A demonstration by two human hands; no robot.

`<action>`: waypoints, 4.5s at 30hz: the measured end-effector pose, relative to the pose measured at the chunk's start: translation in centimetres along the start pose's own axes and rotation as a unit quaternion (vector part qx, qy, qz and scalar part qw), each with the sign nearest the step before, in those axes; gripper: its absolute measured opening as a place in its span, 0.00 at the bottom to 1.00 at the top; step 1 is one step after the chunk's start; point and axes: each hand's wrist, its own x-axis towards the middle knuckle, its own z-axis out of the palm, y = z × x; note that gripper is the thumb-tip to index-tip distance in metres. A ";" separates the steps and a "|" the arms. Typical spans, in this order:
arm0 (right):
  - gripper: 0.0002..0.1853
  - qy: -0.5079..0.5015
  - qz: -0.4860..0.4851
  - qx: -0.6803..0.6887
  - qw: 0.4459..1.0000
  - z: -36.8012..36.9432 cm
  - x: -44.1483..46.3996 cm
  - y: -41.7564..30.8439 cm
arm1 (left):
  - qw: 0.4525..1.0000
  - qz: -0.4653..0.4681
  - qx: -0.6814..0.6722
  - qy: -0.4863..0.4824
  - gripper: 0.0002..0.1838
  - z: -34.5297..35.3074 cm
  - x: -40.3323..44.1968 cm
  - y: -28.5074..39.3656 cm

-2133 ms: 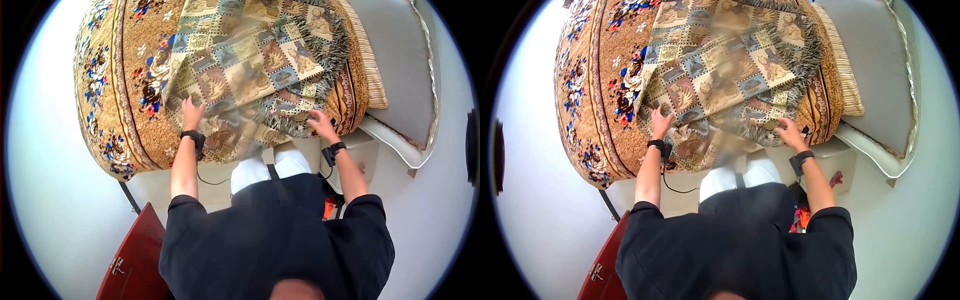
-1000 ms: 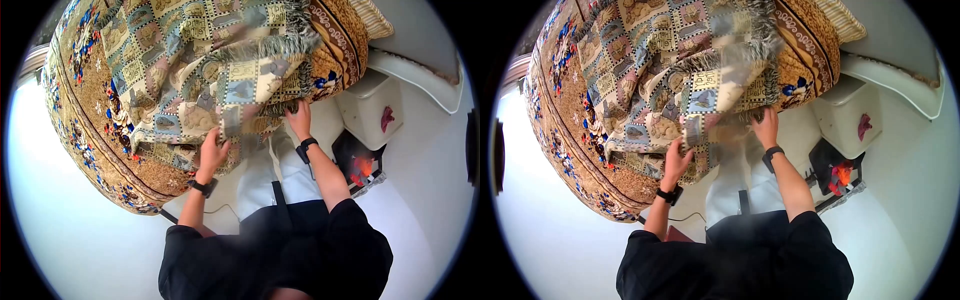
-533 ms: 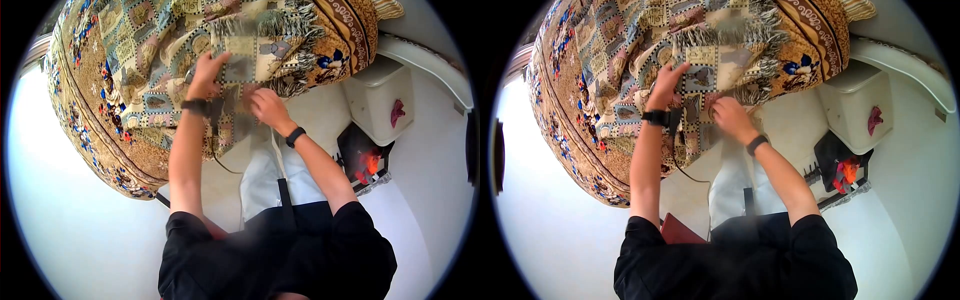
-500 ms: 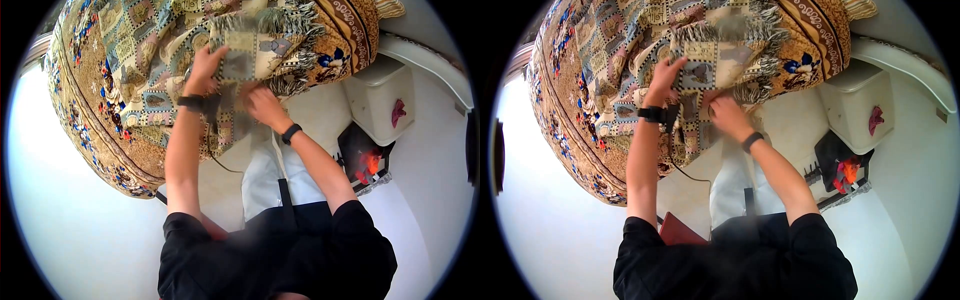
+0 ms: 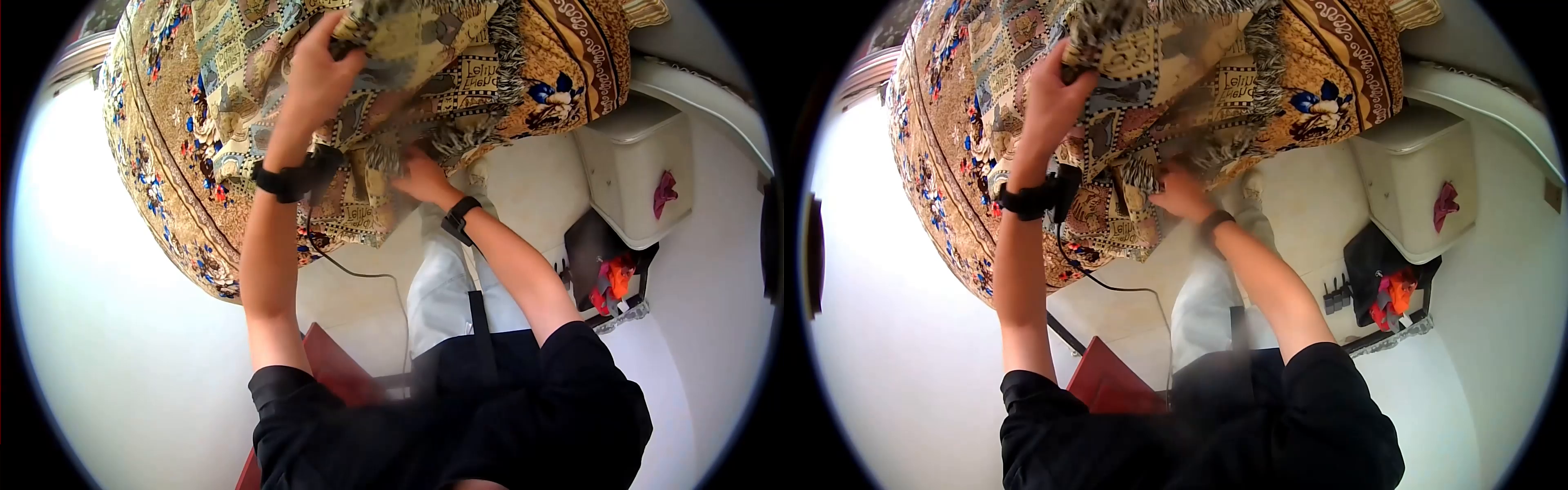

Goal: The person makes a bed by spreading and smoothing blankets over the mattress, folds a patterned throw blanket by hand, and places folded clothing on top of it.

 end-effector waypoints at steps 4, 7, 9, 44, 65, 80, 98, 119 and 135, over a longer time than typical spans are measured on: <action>0.24 -0.225 0.071 0.079 0.968 -4.2 -0.1 -2.9 | 0.998 -0.022 0.004 -0.054 0.22 2.2 -1.0 0.6; 0.23 -0.247 0.021 0.120 0.961 -5.7 -1.0 -2.8 | 0.993 -0.012 -0.021 -0.117 0.24 3.2 -1.9 2.1; 0.20 -0.128 -0.022 0.246 0.960 -7.6 -2.7 -3.5 | 0.988 -0.021 -0.029 -0.151 0.19 4.0 -2.8 2.6; 0.13 0.108 -0.122 0.046 0.986 -27.2 -4.9 -20.6 | 0.956 -0.154 -0.201 -0.147 0.17 -0.3 -10.4 17.5; 0.07 0.081 0.054 0.083 0.992 -24.7 1.4 -28.2 | 0.945 -0.119 -0.277 -0.126 0.12 -7.2 -10.8 12.5; 0.18 0.057 -0.096 -0.128 0.985 -26.0 3.4 -31.1 | 0.976 0.070 -0.203 -0.019 0.12 -7.9 -12.0 11.4; 0.12 0.454 -0.245 -0.009 0.856 -45.5 5.2 -45.6 | 0.876 -0.092 0.317 0.350 0.28 -22.1 -24.5 -7.6; 0.22 0.053 0.521 0.094 0.847 -39.5 -15.8 -16.2 | 0.841 -0.369 -0.023 0.394 0.13 -26.5 -42.5 -6.0; 0.12 0.449 -0.405 0.074 0.793 -60.3 22.7 -54.2 | 0.728 0.067 0.419 0.538 0.16 -63.4 -9.6 9.5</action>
